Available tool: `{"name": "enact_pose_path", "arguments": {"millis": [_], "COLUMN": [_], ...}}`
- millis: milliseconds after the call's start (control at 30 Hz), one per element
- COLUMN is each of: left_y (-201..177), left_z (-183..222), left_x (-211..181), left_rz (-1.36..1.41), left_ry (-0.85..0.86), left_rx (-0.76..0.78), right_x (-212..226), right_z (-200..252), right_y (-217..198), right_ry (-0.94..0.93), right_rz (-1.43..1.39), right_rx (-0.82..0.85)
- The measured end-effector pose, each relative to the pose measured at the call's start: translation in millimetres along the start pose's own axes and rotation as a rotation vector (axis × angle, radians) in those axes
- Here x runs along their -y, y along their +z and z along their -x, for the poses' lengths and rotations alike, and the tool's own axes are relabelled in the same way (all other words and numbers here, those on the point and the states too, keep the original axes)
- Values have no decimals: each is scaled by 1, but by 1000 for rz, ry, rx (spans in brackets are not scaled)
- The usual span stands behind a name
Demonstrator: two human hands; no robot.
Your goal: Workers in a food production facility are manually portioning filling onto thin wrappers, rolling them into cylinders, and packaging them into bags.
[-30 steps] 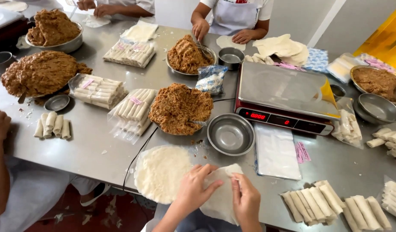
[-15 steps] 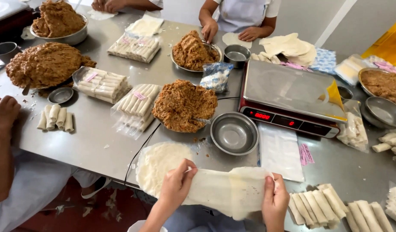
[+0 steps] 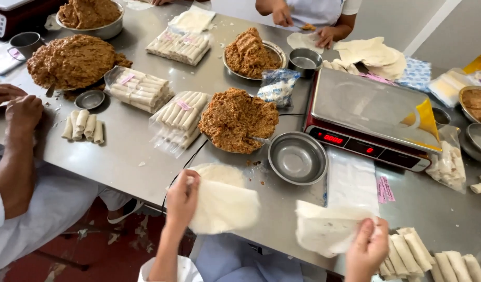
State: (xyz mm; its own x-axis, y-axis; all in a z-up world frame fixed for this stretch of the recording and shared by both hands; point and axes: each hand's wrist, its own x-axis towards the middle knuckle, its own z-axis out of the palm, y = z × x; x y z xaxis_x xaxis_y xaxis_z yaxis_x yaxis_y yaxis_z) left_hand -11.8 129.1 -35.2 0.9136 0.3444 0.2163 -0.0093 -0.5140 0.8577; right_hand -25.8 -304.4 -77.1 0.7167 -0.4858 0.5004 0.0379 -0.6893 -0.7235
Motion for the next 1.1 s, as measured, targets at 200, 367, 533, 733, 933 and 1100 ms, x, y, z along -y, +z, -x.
{"name": "enact_pose_path", "arguments": {"millis": [200, 367, 533, 733, 933, 1100], "left_y": [2, 38, 75, 81, 80, 112], "left_z": [-1, 44, 60, 48, 61, 88], "left_x": [26, -61, -77, -91, -70, -30], "left_rz": [-648, -6, 725, 572, 181, -33], "left_ry": [240, 422, 170, 402, 968, 915], "left_rx": [-93, 176, 778, 331, 287, 373], "right_x": [47, 77, 78, 86, 76, 52], "right_z": [6, 26, 26, 4, -2, 9], "right_y": [-14, -17, -13, -16, -3, 9], "right_ry": [190, 130, 344, -205, -380, -280], "right_rz": [-101, -405, -820, -384, -292, -56], "right_rx": [478, 625, 520, 442, 418, 542]}}
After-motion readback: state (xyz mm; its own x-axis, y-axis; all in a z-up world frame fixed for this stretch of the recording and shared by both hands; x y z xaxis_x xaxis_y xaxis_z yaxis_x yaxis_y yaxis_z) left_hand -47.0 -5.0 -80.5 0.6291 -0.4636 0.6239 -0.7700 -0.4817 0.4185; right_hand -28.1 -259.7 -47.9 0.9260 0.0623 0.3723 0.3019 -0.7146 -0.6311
